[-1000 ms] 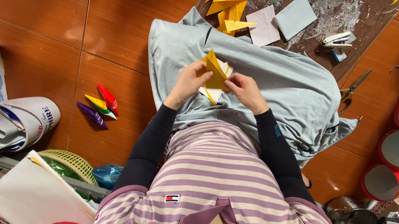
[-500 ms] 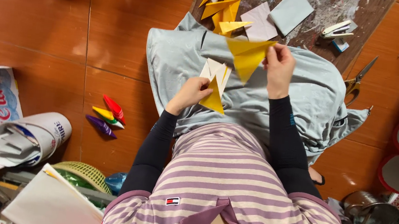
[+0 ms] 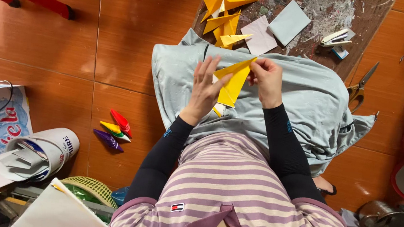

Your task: Folding pieces of colored paper into origami shapes.

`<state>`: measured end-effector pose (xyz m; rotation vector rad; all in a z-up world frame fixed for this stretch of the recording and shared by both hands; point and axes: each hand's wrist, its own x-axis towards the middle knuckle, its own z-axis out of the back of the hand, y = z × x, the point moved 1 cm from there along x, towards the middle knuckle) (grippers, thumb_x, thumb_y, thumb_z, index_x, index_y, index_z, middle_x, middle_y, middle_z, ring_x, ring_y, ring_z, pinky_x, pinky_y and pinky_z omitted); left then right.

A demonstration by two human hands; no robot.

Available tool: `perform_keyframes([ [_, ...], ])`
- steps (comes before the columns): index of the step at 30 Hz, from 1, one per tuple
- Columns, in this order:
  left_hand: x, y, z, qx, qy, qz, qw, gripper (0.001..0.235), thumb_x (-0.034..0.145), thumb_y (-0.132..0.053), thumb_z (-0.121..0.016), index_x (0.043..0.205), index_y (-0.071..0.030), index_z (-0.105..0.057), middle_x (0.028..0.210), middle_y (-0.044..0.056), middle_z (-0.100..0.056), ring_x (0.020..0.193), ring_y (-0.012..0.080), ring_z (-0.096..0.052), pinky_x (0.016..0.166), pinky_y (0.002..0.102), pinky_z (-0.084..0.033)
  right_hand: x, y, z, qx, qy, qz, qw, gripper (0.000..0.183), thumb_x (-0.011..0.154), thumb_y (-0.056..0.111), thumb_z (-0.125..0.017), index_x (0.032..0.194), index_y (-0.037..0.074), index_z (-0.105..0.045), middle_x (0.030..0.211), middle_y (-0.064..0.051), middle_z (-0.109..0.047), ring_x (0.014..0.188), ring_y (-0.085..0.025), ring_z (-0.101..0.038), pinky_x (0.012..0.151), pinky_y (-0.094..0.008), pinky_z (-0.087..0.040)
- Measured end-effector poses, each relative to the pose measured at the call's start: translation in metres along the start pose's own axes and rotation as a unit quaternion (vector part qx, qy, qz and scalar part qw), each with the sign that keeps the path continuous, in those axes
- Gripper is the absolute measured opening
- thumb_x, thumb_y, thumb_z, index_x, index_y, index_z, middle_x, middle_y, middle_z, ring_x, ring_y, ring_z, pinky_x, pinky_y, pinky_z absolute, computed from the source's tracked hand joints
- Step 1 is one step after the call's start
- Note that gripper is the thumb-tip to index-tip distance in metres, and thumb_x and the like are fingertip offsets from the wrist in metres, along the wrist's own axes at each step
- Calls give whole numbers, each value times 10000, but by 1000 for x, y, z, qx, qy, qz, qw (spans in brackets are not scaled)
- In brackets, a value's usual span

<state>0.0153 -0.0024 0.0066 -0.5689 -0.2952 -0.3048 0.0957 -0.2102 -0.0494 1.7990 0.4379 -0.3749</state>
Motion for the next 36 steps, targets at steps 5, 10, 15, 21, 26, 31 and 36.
perform_keyframes([
  [5,-4,12,5,-18,-43,34,998,374,841,-21,-727,1177,-180,-771,1620,152,-384,1537,374,-293,1286,553,-219,-3,-2,3,11,53,-43,998,94,1016,99,-655,1017,6,-664,790,-52,-685,589,-101,-609,506,-234,-462],
  [10,8,12,33,-134,-133,116,975,279,802,-51,-781,1068,-134,-775,1625,155,-356,1546,405,-257,1277,504,-246,-24,38,-21,5,150,1,989,272,1022,82,-638,1293,83,-611,1083,-77,-633,861,-98,-618,697,-222,-506],
  [15,8,25,46,-313,-56,180,931,204,894,-20,-734,1086,-78,-770,1545,149,-503,1530,355,-371,1249,450,-318,-30,51,-34,-97,261,131,952,444,941,-48,-665,1350,78,-546,1391,-67,-488,1229,-104,-562,947,-244,-527],
  [21,-6,35,26,-591,13,335,734,356,953,-85,-700,1298,-86,-611,1235,90,-716,1173,171,-657,1032,305,-498,-14,17,-19,-47,237,58,969,120,1021,14,-696,1129,1,-646,1096,-10,-649,985,-62,-620,877,-215,-526],
  [26,-21,48,2,-574,10,356,737,195,985,-72,-720,1149,28,-680,1054,42,-731,964,88,-675,866,234,-536,-17,18,-20,-91,194,45,976,124,1009,69,-712,1095,12,-644,948,17,-674,825,-36,-601,719,-186,-496],
  [31,-15,46,10,-550,10,377,745,130,998,-66,-722,1088,28,-717,937,21,-733,819,76,-648,737,235,-533,-23,25,-21,-94,198,17,976,92,1028,65,-682,1073,9,-624,891,-15,-675,733,-67,-627,604,-212,-488],
  [36,-4,43,39,-600,43,377,704,197,931,8,-623,1095,-11,-732,971,18,-756,858,79,-704,765,245,-588,-27,33,-17,9,254,-15,967,94,1015,-48,-593,1092,-31,-645,952,-84,-685,770,-137,-701,651,-277,-581],
])
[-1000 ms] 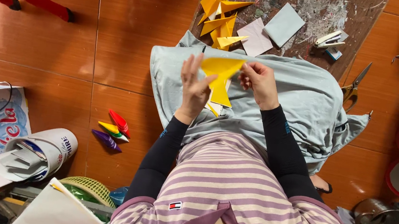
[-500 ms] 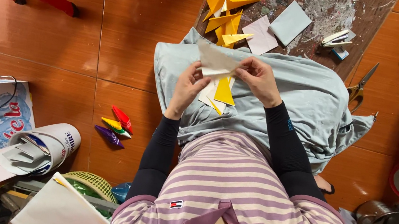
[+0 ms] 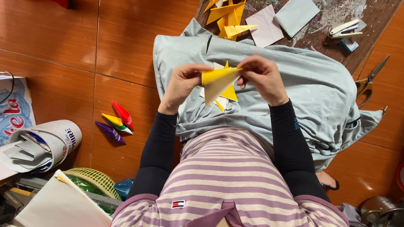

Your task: Folding pieces of colored paper into origami shapes.

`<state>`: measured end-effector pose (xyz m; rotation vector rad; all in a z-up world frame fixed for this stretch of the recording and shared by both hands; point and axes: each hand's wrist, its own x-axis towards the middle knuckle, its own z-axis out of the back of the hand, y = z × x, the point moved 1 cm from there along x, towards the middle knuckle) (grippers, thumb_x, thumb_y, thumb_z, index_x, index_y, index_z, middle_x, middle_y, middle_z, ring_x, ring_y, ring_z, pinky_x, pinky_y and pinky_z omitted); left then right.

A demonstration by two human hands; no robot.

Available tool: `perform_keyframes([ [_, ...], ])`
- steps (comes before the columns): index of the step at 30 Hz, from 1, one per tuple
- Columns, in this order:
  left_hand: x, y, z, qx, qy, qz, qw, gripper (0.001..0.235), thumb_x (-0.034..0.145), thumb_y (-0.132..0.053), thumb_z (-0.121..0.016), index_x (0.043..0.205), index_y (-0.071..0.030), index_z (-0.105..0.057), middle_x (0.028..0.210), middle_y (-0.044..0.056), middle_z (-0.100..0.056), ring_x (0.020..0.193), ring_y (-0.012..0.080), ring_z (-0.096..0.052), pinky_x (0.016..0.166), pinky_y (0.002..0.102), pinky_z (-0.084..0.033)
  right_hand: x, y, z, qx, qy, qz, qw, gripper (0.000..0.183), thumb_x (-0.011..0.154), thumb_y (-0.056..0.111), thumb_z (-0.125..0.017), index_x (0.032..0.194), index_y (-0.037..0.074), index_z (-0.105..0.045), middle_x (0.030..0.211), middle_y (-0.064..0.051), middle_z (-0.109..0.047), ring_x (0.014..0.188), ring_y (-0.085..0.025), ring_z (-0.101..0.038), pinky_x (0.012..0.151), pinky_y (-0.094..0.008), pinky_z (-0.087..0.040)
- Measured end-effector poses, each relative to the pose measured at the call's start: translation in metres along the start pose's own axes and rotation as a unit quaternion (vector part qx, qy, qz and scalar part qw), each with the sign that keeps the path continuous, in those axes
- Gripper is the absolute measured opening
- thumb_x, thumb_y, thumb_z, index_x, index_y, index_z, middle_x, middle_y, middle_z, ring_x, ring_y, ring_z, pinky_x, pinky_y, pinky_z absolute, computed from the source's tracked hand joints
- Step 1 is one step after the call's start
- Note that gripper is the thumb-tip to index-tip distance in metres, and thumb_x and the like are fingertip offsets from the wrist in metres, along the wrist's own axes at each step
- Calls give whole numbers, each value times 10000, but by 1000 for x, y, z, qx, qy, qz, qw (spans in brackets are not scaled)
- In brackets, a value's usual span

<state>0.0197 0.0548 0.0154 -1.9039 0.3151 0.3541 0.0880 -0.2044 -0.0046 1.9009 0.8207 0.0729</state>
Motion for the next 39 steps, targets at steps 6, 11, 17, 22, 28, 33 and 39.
perform_keyframes([
  [6,-5,21,14,18,38,-35,998,175,904,92,-584,958,35,-740,965,70,-743,888,114,-689,828,254,-563,-7,4,0,56,33,-5,998,206,989,-128,-516,1041,-69,-707,1010,-132,-701,823,-171,-710,734,-294,-602],
  [11,-6,5,5,-34,49,-25,998,190,914,47,-532,953,-15,-707,945,44,-725,877,103,-684,828,251,-567,-9,15,1,-34,58,15,998,232,965,-161,-507,1030,-66,-709,1033,-112,-696,855,-160,-704,773,-289,-603],
  [17,5,1,-20,130,87,40,987,178,993,-104,-638,1133,-21,-710,912,-18,-692,829,29,-611,745,207,-509,-7,25,-6,-146,110,18,983,289,934,-199,-502,1075,-36,-694,1046,-83,-698,937,-160,-718,852,-283,-607],
  [22,13,25,-20,149,115,58,980,202,985,-165,-710,1068,18,-735,931,-12,-729,819,26,-627,723,209,-517,-5,18,-7,-172,97,9,980,268,989,-153,-512,1146,-12,-677,1064,-75,-705,969,-146,-709,878,-279,-606],
  [28,20,47,-23,58,-43,-38,997,178,986,-112,-728,1072,44,-735,960,25,-747,844,55,-654,777,212,-529,6,-29,-23,-187,28,-22,982,302,998,68,-611,1298,39,-592,1044,-34,-717,908,-84,-682,776,-236,-563],
  [33,22,60,-17,-23,-132,-51,990,201,967,-95,-737,1086,67,-721,983,64,-754,854,94,-686,782,239,-550,5,-59,-32,-139,18,-87,986,228,1031,156,-645,1158,-29,-687,937,-18,-708,824,-59,-647,746,-242,-547],
  [39,27,46,-4,4,-91,-12,996,231,987,-114,-712,1137,61,-728,1010,66,-767,872,85,-706,797,227,-569,5,-61,-31,-192,63,-118,972,216,1057,162,-605,1064,-34,-696,858,-21,-708,761,-70,-624,701,-251,-525],
])
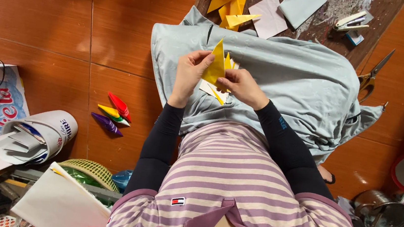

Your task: Folding pieces of colored paper into origami shapes.

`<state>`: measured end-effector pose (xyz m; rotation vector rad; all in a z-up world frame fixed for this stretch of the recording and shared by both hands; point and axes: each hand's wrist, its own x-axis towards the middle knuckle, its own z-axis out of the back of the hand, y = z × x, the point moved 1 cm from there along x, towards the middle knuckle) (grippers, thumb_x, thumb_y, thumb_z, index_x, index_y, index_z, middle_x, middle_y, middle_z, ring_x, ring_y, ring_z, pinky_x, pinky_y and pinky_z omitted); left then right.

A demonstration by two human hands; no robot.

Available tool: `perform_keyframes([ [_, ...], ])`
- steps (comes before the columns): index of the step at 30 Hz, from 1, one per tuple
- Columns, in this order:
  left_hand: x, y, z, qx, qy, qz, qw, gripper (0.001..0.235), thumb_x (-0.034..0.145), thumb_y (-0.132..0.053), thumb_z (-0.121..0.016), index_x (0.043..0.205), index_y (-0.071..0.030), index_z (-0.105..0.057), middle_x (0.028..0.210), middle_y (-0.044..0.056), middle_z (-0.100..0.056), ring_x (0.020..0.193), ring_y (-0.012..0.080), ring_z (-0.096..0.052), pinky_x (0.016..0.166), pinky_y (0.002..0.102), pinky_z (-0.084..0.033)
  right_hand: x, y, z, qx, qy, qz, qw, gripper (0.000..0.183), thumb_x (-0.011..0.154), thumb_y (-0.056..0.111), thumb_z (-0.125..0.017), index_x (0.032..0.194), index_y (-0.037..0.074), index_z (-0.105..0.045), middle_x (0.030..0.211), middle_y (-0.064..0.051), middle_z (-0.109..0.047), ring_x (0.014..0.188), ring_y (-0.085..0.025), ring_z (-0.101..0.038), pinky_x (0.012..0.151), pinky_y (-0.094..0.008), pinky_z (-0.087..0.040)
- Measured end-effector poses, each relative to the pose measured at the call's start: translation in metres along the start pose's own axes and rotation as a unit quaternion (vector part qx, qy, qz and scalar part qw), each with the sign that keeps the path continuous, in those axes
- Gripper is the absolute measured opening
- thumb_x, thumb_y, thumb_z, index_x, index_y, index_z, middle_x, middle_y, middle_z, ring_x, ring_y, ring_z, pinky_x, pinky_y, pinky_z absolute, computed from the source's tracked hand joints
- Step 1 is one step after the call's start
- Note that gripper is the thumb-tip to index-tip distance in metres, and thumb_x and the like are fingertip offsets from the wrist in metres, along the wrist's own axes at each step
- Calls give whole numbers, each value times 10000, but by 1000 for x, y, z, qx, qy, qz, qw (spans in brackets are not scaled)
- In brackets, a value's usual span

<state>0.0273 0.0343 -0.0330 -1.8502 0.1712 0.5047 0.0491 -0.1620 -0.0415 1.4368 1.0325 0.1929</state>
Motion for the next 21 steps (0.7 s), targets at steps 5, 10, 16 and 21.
perform_keyframes([
  [5,1,6,-1,-2,0,-22,1000,226,977,-76,-726,1139,82,-714,996,79,-761,853,85,-694,772,231,-569,1,5,-4,-6,11,-3,1000,222,1053,169,-581,1072,-22,-693,858,-26,-730,759,-67,-650,702,-246,-537],
  [10,-4,12,-8,16,-34,-72,997,207,1011,-70,-700,1139,93,-701,1013,80,-755,865,77,-685,772,226,-568,-2,15,-9,-16,-12,-9,1000,220,1036,170,-610,1064,-32,-693,837,-33,-728,744,-73,-666,679,-247,-540],
  [16,-7,7,-10,0,-42,-58,997,251,999,-72,-695,1181,101,-685,1036,84,-752,883,85,-693,781,234,-580,-2,10,-7,-24,-8,-13,1000,220,1031,168,-613,1048,-34,-699,820,-32,-740,713,-74,-672,667,-241,-555],
  [21,-3,12,-7,10,-32,-45,998,258,982,-73,-718,1164,109,-699,1008,96,-761,852,94,-697,755,240,-584,-1,7,-7,-5,11,-29,999,229,1043,168,-602,1020,-40,-696,817,-41,-737,705,-76,-656,656,-245,-542],
])
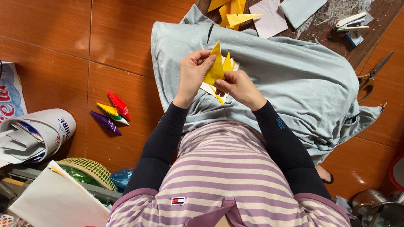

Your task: Folding pieces of colored paper into origami shapes.

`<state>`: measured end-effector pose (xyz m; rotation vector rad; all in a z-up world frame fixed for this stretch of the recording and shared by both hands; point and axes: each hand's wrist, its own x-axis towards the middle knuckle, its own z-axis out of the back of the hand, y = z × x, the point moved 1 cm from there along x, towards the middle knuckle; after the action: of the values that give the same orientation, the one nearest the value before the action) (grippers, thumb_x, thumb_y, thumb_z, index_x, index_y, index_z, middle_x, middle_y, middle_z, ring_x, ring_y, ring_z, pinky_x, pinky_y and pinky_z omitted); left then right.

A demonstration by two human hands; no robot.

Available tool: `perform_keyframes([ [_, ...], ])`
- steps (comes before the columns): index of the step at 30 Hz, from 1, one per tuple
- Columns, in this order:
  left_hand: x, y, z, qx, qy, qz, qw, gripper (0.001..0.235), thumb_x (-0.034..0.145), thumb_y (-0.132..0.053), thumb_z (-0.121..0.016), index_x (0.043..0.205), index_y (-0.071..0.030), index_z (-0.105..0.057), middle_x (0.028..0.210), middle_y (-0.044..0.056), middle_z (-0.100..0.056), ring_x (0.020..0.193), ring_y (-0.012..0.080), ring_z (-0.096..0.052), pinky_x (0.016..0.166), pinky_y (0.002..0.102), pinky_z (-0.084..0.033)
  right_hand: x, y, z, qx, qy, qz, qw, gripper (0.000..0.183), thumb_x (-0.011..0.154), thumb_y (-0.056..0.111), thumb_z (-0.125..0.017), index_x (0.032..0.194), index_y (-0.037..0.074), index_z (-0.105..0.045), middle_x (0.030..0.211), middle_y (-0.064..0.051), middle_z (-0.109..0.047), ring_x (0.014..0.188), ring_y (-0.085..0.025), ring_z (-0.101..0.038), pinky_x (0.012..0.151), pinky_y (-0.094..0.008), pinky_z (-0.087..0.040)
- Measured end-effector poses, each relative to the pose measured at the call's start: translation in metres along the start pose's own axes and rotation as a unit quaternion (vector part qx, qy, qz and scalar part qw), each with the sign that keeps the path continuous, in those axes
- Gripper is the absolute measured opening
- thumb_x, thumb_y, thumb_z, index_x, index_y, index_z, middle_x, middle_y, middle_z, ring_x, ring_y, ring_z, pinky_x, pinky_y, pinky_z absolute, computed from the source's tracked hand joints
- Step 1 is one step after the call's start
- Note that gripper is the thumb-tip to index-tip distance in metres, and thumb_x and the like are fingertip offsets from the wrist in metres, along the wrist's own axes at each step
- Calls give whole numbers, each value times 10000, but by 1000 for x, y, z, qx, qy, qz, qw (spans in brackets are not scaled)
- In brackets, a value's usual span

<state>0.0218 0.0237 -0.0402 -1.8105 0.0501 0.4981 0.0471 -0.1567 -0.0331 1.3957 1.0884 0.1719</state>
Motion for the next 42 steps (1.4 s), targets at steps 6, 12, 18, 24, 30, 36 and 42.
perform_keyframes([
  [6,1,5,1,-3,-6,-7,1000,227,981,-77,-724,1133,92,-722,969,75,-758,821,84,-683,736,230,-571,-1,0,2,6,11,-2,1000,227,1045,163,-602,1006,-38,-699,812,-42,-739,697,-83,-655,652,-248,-544],
  [12,0,9,3,-20,8,-2,1000,199,980,-90,-738,1092,73,-744,938,41,-748,822,72,-667,745,225,-556,0,11,10,-33,-17,44,998,160,989,119,-671,1066,-20,-685,893,-38,-718,779,-67,-637,695,-237,-516],
  [18,-8,-1,0,33,101,10,994,203,979,-123,-744,1072,57,-743,937,18,-745,835,55,-661,743,211,-539,5,26,16,94,-118,139,979,155,976,65,-698,1117,8,-667,1003,6,-703,908,-41,-634,808,-200,-519],
  [24,-15,-12,-9,83,80,4,993,200,988,-135,-734,1046,55,-759,907,21,-754,820,47,-664,725,207,-536,9,17,13,130,-140,160,968,111,999,62,-696,1086,-7,-694,968,3,-712,880,-43,-636,787,-194,-515],
  [30,-14,-5,-12,123,69,-16,990,188,983,-126,-703,1064,37,-752,912,4,-762,830,37,-673,731,207,-549,12,8,12,105,-190,152,964,114,1005,100,-710,1034,-10,-714,906,22,-683,815,-24,-581,715,-185,-482],
  [36,-14,-1,-11,126,61,-28,990,196,1012,-143,-691,1073,33,-754,903,-4,-745,817,29,-632,725,205,-526,13,7,14,107,-183,170,962,122,1009,106,-697,1041,-11,-708,930,25,-691,846,-21,-596,751,-182,-496],
  [42,-14,-5,-15,139,63,-30,988,194,1003,-141,-695,1075,30,-752,902,-7,-751,812,29,-635,723,204,-528,16,-3,17,113,-201,155,960,126,1008,110,-705,1029,-15,-711,896,33,-680,810,-18,-580,719,-181,-486],
])
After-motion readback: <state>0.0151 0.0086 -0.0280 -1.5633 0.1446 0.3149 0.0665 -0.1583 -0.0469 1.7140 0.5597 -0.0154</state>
